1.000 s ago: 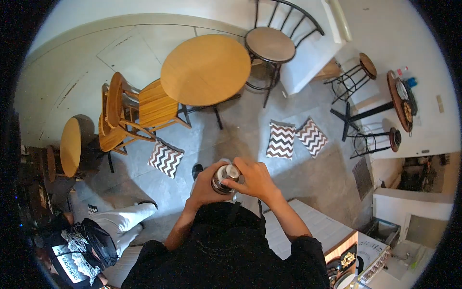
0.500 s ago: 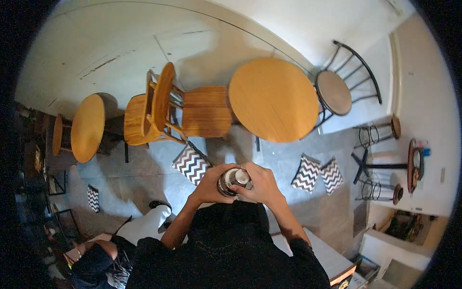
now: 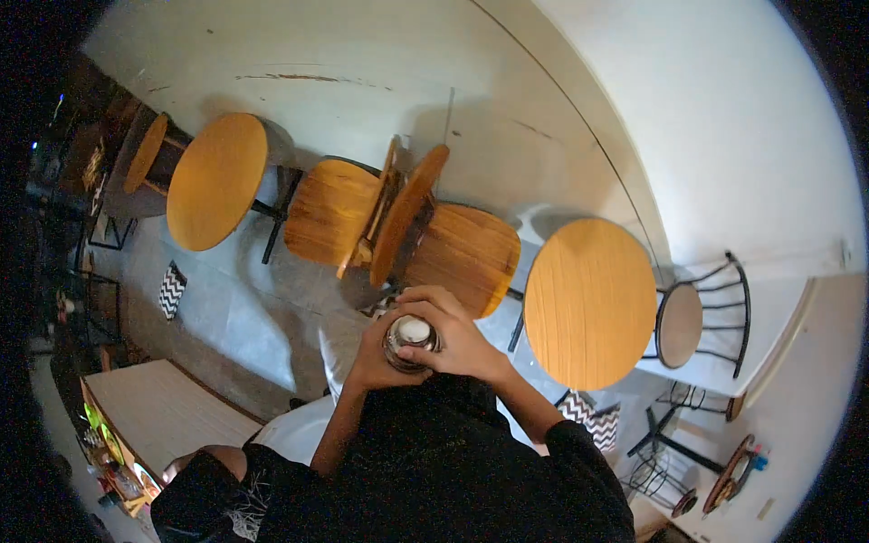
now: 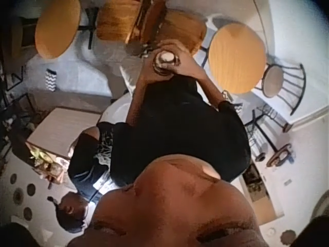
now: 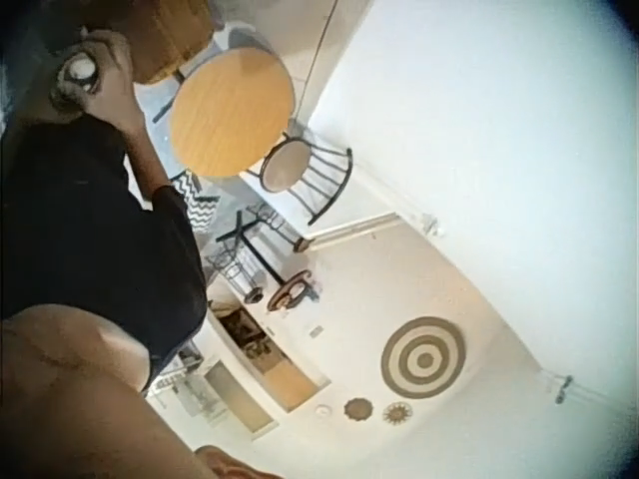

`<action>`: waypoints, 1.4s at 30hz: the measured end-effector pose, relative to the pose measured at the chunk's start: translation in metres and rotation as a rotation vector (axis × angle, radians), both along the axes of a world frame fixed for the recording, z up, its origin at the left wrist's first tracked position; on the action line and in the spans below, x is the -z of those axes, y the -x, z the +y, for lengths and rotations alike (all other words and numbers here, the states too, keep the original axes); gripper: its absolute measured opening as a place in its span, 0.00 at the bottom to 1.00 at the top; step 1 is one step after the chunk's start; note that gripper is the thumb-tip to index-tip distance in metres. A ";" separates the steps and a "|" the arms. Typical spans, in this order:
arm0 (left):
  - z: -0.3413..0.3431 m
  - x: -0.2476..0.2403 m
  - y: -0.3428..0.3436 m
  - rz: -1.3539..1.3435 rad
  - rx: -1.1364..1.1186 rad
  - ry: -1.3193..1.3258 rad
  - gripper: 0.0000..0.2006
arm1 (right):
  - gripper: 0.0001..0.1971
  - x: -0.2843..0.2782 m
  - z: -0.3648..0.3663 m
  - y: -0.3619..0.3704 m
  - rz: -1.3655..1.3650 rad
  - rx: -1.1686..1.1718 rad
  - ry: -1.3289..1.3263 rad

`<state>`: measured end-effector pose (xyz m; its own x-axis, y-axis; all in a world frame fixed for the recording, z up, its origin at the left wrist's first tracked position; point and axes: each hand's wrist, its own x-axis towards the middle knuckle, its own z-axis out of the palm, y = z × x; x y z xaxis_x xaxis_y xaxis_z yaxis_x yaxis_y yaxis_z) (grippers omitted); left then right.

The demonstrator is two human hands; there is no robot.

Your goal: Preparing and shaking a drink using a cocktail shaker and a pitcher.

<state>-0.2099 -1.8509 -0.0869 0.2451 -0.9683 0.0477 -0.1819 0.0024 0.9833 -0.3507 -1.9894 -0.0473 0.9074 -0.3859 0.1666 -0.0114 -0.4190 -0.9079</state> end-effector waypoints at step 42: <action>-0.055 -0.038 0.112 -0.049 0.631 0.115 0.41 | 0.21 -0.039 0.055 0.160 -0.375 0.620 -0.451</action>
<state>-0.3219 -1.9058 -0.0487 -0.3747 -0.9137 0.1570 -0.1556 0.2289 0.9609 -0.5104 -1.9347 -0.0078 0.4254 -0.8964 0.1248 0.2149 -0.0339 -0.9761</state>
